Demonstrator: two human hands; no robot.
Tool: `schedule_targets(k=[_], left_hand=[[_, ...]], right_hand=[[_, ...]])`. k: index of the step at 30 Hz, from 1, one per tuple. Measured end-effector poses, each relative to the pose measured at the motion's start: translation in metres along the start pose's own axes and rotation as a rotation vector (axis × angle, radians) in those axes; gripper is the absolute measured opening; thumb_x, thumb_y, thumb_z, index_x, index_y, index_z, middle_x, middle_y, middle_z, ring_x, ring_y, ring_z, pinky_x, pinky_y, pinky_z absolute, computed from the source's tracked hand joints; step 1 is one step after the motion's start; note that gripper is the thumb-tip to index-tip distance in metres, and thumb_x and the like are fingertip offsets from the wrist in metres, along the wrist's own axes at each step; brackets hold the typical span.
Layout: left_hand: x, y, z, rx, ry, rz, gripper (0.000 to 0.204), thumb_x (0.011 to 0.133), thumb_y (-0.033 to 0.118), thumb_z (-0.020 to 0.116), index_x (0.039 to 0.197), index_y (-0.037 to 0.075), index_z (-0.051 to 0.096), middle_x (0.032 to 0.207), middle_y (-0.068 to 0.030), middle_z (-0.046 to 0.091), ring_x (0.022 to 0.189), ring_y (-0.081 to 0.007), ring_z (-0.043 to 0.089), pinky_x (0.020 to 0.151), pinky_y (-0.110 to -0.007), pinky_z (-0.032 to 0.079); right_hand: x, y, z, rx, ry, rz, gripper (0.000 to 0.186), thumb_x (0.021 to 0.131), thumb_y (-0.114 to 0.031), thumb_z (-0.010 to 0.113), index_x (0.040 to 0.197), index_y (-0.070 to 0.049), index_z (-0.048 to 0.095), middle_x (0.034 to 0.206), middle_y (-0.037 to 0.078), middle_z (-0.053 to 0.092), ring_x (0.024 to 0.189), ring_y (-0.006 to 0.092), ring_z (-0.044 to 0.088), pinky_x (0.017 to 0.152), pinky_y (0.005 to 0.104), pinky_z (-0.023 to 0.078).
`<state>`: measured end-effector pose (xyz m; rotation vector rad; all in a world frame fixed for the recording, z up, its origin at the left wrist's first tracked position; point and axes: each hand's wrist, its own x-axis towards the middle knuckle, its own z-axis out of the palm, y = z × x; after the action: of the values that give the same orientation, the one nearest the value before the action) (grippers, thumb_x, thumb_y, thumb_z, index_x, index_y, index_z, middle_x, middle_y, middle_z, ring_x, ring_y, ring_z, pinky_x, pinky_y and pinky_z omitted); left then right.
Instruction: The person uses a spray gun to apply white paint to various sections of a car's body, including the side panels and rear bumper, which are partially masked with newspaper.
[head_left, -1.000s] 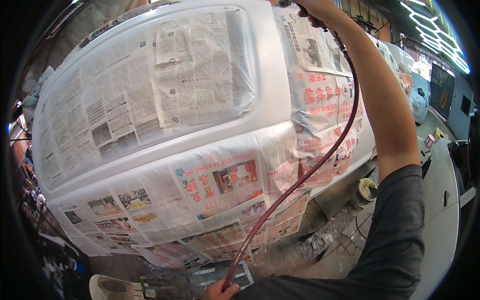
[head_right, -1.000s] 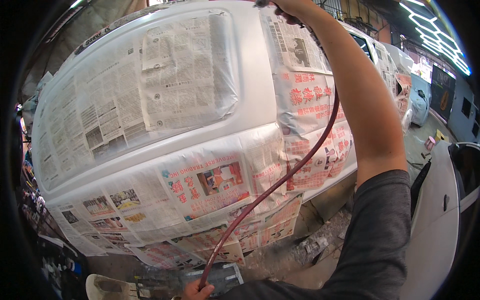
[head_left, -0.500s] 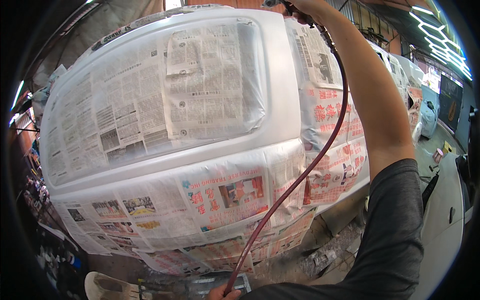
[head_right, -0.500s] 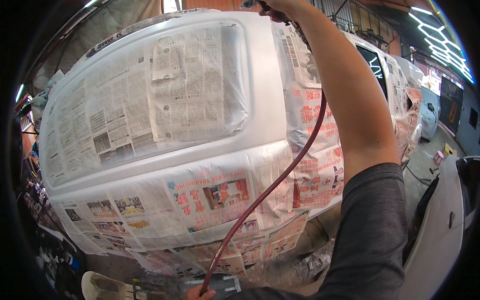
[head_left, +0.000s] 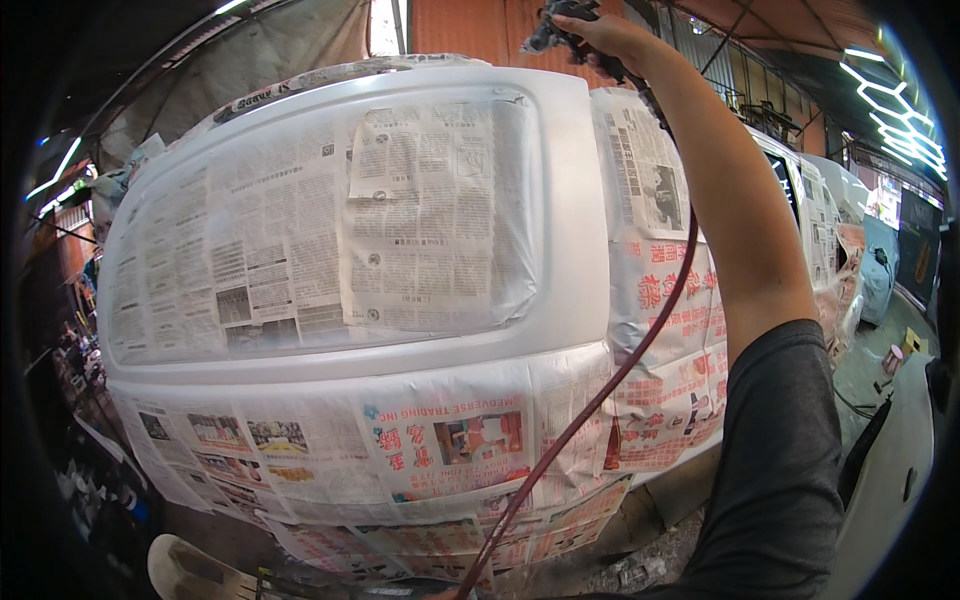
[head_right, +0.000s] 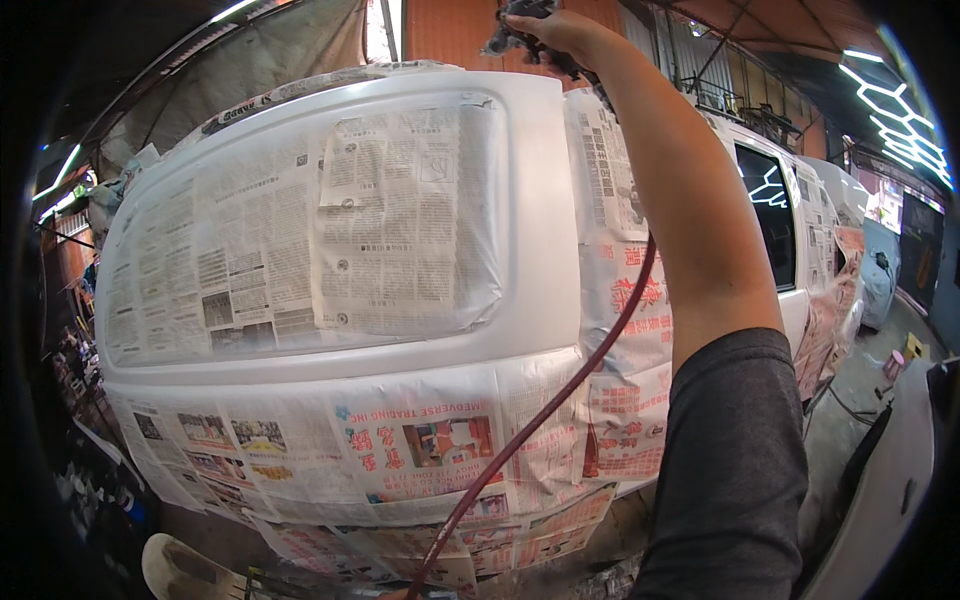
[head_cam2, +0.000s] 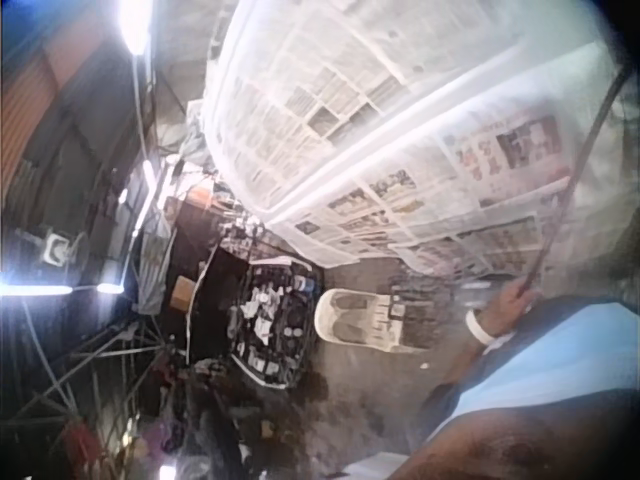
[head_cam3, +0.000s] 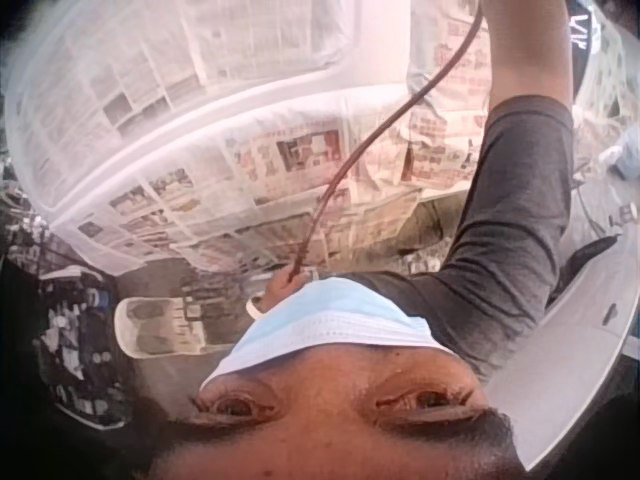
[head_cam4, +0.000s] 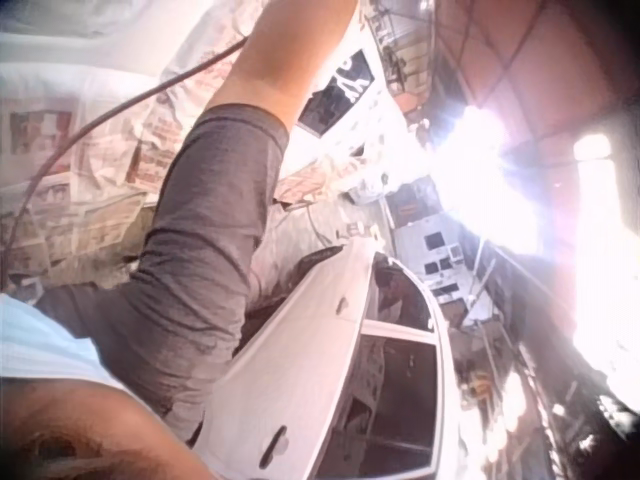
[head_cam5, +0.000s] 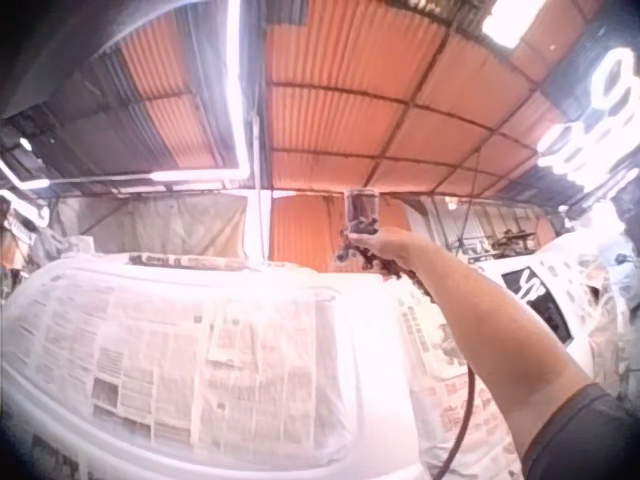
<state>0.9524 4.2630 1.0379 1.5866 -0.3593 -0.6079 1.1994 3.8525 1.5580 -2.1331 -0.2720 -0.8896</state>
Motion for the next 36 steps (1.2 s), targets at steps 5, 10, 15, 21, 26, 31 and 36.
schedule_targets(k=[5, 10, 15, 21, 26, 31, 36], left_hand=[[0.003, 0.001, 0.015, -0.007, 0.006, 0.065, 0.026, 0.095, 0.029, 0.06, 0.084, 0.006, 0.056, 0.071, -0.0005, 0.05, 0.067, -0.0115, 0.044, 0.061, -0.032, 0.039], [-0.004, 0.005, 0.019, 0.055, -0.001, 0.146, 0.025, 0.096, 0.028, 0.057, 0.085, 0.007, 0.055, 0.072, -0.0017, 0.048, 0.068, -0.0128, 0.044, 0.062, -0.033, 0.039], [-0.008, -0.024, 0.012, 0.01, 0.004, 0.043, 0.026, 0.098, 0.03, 0.055, 0.085, 0.007, 0.056, 0.071, 0.0007, 0.047, 0.065, -0.0114, 0.043, 0.058, -0.031, 0.038], [-0.038, -0.066, -0.023, 0.047, 0.057, -0.064, 0.032, 0.098, 0.035, 0.057, 0.085, 0.007, 0.057, 0.068, 0.0036, 0.047, 0.062, -0.0088, 0.042, 0.054, -0.028, 0.035], [-0.082, -0.083, -0.07, -0.062, 0.129, -0.145, 0.032, 0.099, 0.036, 0.057, 0.085, 0.007, 0.057, 0.064, 0.0039, 0.043, 0.059, -0.0091, 0.04, 0.052, -0.03, 0.032], [-0.128, -0.093, -0.133, -0.01, 0.247, -0.198, 0.033, 0.099, 0.035, 0.057, 0.081, 0.008, 0.056, 0.06, 0.0019, 0.04, 0.054, -0.012, 0.038, 0.05, -0.032, 0.03], [-0.17, -0.107, -0.17, 0.062, 0.313, -0.047, 0.036, 0.099, 0.032, 0.057, 0.074, 0.006, 0.053, 0.058, -0.0008, 0.042, 0.052, -0.0151, 0.038, 0.05, -0.033, 0.03]], right_hand=[[0.013, 0.035, -0.048, -0.255, 0.156, -0.006, 0.047, 0.093, -0.051, 0.061, 0.097, -0.004, 0.066, 0.073, 0.005, 0.065, 0.045, 0.0054, 0.047, 0.039, 0.022, 0.042], [-0.034, 0.023, -0.039, -0.175, 0.359, 0.002, 0.024, 0.093, -0.034, 0.064, 0.1, -0.01, 0.066, 0.065, 0.008, 0.059, 0.042, 0.0144, 0.048, 0.035, 0.0317, 0.036], [-0.082, 0.012, -0.007, -0.131, 0.15, 0.073, 0.026, 0.097, -0.034, 0.059, 0.103, -0.009, 0.065, 0.064, 0.006, 0.057, 0.04, 0.0128, 0.047, 0.036, 0.0296, 0.039], [-0.206, 0.02, 0.04, -0.152, 0.124, 0.094, 0.058, 0.092, -0.059, 0.057, 0.113, -0.005, 0.063, 0.087, 0.008, 0.071, 0.042, 0.0054, 0.046, 0.039, 0.0193, 0.037], [-0.346, 0.036, 0.091, -0.009, 0.326, 0.35, 0.031, 0.097, -0.036, 0.059, 0.106, -0.006, 0.062, 0.077, 0.008, 0.069, 0.038, 0.0086, 0.046, 0.035, 0.0235, 0.034], [-0.437, 0.074, 0.159, 0.009, 0.509, 0.547, 0.038, 0.095, -0.041, 0.061, 0.09, -0.003, 0.063, 0.065, 0.004, 0.061, 0.037, 0.0085, 0.047, 0.032, 0.0255, 0.035], [-0.449, 0.112, 0.205, 0.104, 0.698, 0.572, 0.036, 0.093, -0.033, 0.067, 0.098, 0.001, 0.058, 0.075, 0.008, 0.062, 0.041, 0.0113, 0.051, 0.037, 0.0279, 0.04]])
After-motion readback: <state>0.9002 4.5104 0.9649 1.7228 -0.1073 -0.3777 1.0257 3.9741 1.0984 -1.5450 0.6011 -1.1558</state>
